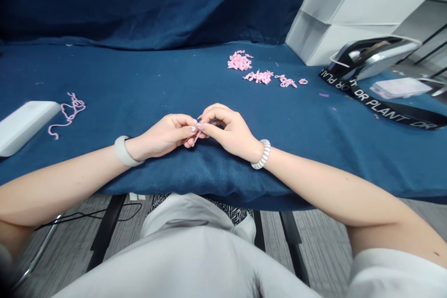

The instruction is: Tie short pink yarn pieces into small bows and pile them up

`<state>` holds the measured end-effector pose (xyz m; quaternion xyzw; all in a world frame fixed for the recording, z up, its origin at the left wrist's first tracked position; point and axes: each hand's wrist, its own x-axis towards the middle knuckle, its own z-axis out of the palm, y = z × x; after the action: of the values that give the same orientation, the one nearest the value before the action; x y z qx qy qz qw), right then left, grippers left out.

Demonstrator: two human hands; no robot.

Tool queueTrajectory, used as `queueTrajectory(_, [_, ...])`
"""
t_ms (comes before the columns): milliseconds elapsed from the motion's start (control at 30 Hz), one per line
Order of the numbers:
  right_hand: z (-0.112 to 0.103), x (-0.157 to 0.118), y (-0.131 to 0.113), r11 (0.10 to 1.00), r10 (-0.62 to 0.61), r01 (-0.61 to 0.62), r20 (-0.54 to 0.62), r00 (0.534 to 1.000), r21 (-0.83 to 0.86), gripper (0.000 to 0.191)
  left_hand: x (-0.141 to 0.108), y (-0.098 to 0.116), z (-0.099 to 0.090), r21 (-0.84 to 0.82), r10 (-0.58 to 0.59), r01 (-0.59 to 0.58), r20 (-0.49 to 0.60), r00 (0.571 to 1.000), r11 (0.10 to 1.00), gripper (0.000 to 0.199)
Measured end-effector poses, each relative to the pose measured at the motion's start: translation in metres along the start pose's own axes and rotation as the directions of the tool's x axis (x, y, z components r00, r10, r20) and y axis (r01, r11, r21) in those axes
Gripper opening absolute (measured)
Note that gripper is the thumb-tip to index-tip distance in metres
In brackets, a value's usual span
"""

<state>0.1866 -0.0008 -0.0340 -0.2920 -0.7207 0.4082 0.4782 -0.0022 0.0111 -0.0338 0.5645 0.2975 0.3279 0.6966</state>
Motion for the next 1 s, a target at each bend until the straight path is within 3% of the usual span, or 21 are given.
queueTrajectory(300, [-0.003,0.001,0.0,1.0,0.003,-0.003,-0.007,1.0,-0.025,0.01,-0.002,0.005,0.003,0.084,-0.063,0.06,0.026,0.998,0.995,0.042])
queueTrajectory(667, [-0.004,0.002,-0.004,0.991,0.117,-0.116,-0.011,0.993,0.062,0.013,-0.004,0.012,0.007,0.155,-0.078,0.075,0.014,0.997,0.985,0.016])
queueTrajectory(1000, [-0.004,0.002,0.0,0.972,0.178,-0.177,0.007,0.984,0.154,0.016,-0.005,0.014,0.011,0.216,-0.09,0.095,-0.03,0.995,0.972,0.012])
